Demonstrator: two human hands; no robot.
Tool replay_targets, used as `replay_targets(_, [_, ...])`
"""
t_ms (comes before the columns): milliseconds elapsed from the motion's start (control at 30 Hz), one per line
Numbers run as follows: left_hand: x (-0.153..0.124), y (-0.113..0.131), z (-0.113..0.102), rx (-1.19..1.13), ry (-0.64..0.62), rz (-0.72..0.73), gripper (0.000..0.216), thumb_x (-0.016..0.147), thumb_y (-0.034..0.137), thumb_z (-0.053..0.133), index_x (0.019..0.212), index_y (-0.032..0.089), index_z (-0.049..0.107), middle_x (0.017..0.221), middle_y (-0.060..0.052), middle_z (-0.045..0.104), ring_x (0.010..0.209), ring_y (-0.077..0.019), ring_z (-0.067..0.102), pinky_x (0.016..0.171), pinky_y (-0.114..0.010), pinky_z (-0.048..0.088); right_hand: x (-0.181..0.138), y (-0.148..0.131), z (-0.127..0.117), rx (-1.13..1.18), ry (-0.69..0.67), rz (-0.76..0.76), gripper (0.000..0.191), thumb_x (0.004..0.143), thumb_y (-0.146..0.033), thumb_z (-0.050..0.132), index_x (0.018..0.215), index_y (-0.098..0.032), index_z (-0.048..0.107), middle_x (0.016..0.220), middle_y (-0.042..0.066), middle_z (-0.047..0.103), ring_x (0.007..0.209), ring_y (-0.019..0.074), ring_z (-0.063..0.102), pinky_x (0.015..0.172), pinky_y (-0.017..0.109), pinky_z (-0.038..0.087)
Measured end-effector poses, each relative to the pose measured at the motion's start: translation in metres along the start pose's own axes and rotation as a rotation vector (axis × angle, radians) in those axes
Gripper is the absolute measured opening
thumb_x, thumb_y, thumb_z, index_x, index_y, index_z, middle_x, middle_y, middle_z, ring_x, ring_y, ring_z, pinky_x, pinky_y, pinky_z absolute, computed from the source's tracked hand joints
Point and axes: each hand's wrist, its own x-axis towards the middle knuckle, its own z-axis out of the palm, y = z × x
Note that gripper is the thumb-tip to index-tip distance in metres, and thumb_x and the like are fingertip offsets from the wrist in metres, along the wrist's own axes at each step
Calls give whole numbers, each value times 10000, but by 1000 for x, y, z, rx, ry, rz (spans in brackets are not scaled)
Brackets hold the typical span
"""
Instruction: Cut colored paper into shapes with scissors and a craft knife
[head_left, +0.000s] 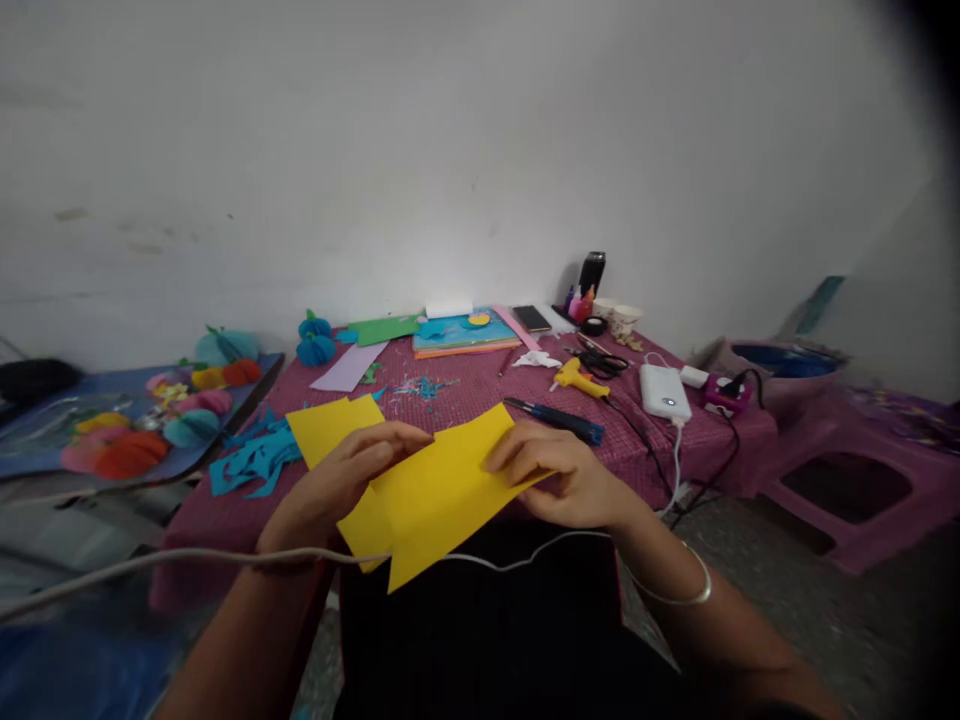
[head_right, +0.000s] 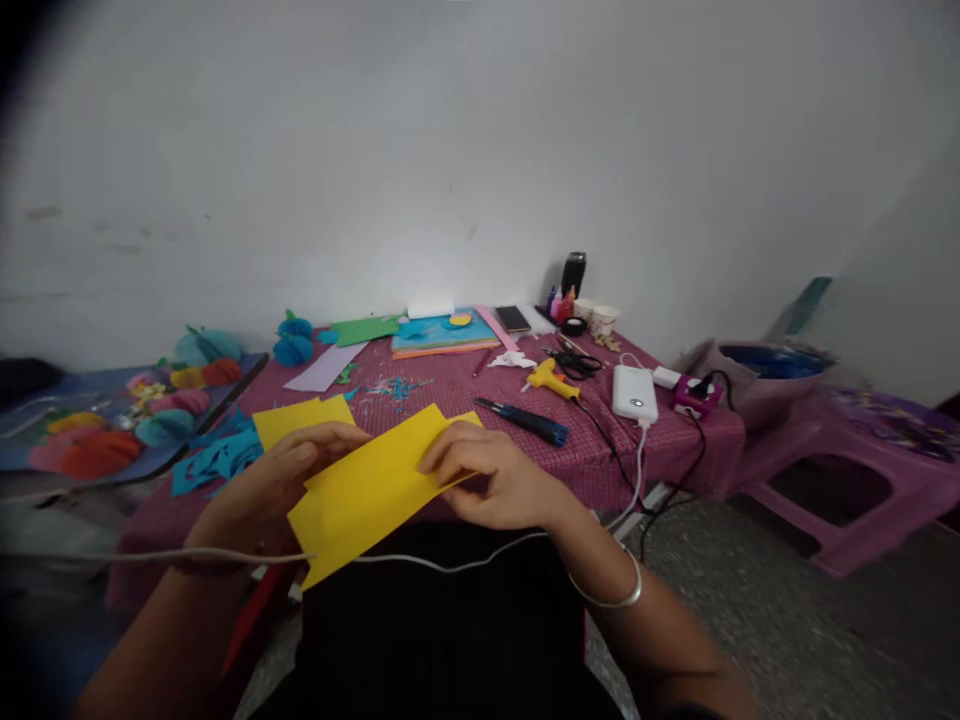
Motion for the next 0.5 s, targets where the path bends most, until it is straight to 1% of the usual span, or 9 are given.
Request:
replay_targets(100, [-3, 2, 7, 168, -218, -77, 251, 620, 381, 723, 780, 188, 733, 771, -66, 712, 631, -202, 630, 508, -256, 472, 0, -1, 5, 47, -117, 33, 173, 745, -87, 524, 799, -243, 578, 945, 35, 663, 911, 170, 626, 812, 349, 512])
replay_targets(133, [-2, 1, 10, 206, -270, -106, 202, 633, 363, 721, 720, 180, 721, 687, -47, 692, 556, -173, 600, 461, -236, 434, -1, 0, 7, 69, -126, 43, 180, 747, -91, 539, 826, -246, 583, 981, 37, 659, 941, 175, 621, 834, 353, 507])
replay_targets(167, [-1, -1, 13, 222, -284, -134, 189, 662, 361, 707, 687, 174, 708, 631, -33, 671, 507, -153, 576, 432, -223, 403, -1, 2, 9, 95, -90, 64, 193, 759, -112, 559, 887, -252, 588, 1045, 44, 649, 993, 185, 609, 865, 363, 499])
replay_targets(233, [1, -7, 18, 197, -181, -167, 224, 707, 391, 679, 697, 168, 694, 596, -23, 655, 472, -144, 568, 411, -217, 387, -1, 9, 12, 170, 99, 156, 310, 802, -242, 601, 1106, -276, 546, 1231, 69, 581, 1117, 213, 560, 924, 387, 476])
replay_targets(300, [3, -13, 22, 134, 19, -154, 271, 710, 429, 676, 771, 165, 691, 633, -30, 673, 498, -164, 600, 422, -231, 416, -1, 18, 16, 283, 309, 285, 528, 835, -464, 573, 1307, -294, 409, 1350, 93, 494, 1165, 235, 536, 911, 389, 489])
replay_targets(333, [4, -14, 24, 106, 113, -131, 293, 702, 441, 682, 800, 164, 687, 650, -32, 679, 511, -173, 611, 428, -240, 429, -1, 23, 19, 357, 350, 337, 605, 836, -558, 533, 1352, -295, 360, 1354, 102, 490, 1139, 239, 556, 861, 375, 515])
replay_targets(400, [6, -17, 28, 63, 231, -78, 317, 682, 450, 701, 816, 163, 680, 665, -27, 682, 518, -177, 614, 434, -249, 443, 0, 30, 25, 503, 291, 393, 658, 816, -651, 498, 1348, -280, 385, 1275, 105, 553, 1038, 235, 614, 736, 330, 546])
replay_targets(467, [7, -18, 32, 14, 259, -56, 332, 671, 448, 719, 842, 167, 679, 691, -20, 688, 543, -179, 621, 456, -257, 464, 0, 33, 32, 604, 200, 431, 578, 808, -614, 553, 1253, -248, 500, 1142, 88, 632, 948, 220, 647, 673, 299, 544])
replay_targets(500, [7, -18, 34, -17, 250, -57, 339, 665, 445, 728, 854, 168, 678, 703, -18, 692, 559, -183, 628, 476, -264, 479, 0, 34, 36, 638, 187, 460, 507, 804, -568, 593, 1183, -232, 555, 1071, 76, 662, 908, 210, 657, 669, 294, 542])
